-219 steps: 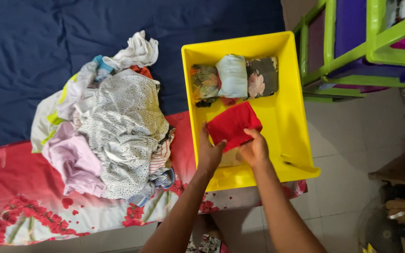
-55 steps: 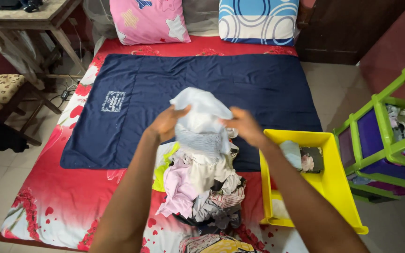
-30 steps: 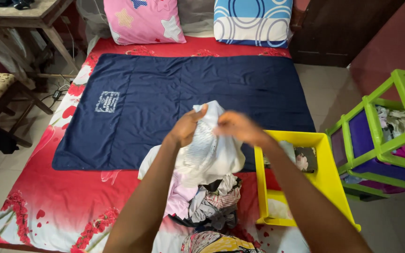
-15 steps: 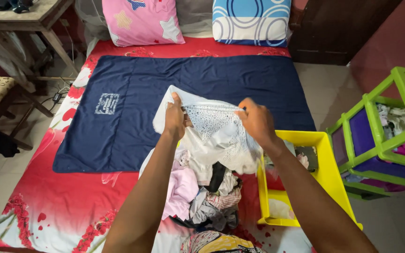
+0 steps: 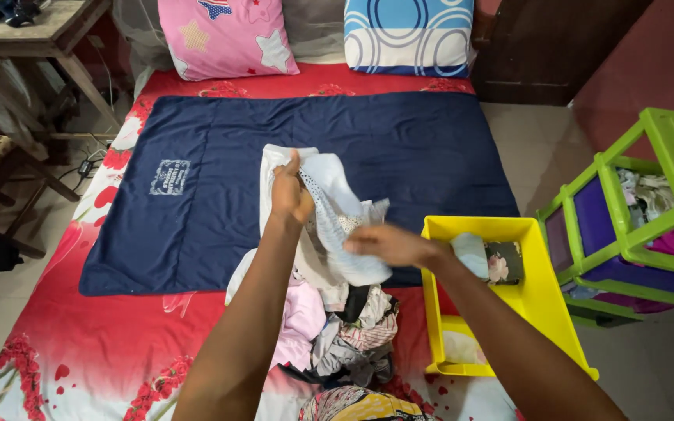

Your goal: The person removes a yellow drawer from a plastic storage unit and places it on a bed. They then pick up various items of clothing from a pile, folding each piece by hand before placing it into the drawer.

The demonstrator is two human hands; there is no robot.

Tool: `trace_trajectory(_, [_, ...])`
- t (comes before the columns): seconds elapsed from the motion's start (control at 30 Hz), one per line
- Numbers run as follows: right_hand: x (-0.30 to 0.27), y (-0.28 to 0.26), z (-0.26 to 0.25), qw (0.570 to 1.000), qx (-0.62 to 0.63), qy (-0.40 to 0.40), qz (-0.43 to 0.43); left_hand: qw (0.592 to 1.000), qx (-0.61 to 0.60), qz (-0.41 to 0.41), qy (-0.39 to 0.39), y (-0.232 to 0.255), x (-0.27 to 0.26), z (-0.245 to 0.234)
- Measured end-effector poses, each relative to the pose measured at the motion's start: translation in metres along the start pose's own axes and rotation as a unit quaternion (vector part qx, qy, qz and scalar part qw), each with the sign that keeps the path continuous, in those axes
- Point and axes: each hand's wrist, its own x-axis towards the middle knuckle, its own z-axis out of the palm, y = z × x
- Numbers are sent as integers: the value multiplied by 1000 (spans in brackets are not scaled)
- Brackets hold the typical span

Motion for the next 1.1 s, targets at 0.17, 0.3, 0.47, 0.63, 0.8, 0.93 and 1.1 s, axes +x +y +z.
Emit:
trace_trajectory(0.17, [19, 27, 23, 964, 148, 69, 208, 998, 3, -46, -31, 15, -31, 45])
trace_trajectory(0.3, [41, 17, 31, 938, 196, 97, 269, 999, 2, -41, -11, 4, -41, 63])
trace_trajectory(0.47, [77, 177, 24, 858, -371, 259, 243, 999, 34, -15, -12, 29, -61, 86])
trace_trajectory(0.63, [77, 140, 7, 811, -251, 528, -4, 999, -7, -15, -35, 23, -67, 91])
trace_trajectory(0.8, [75, 123, 18, 929, -100, 284, 216, 998, -33, -40, -36, 15, -92, 133])
trace_trajectory(0.93, [61, 185, 29, 918, -184, 332, 111, 997, -29, -21, -69, 13, -67, 97])
trace_trajectory(1.1, [48, 132, -13, 922, -160, 281, 211, 982, 170, 64, 45, 59, -67, 72])
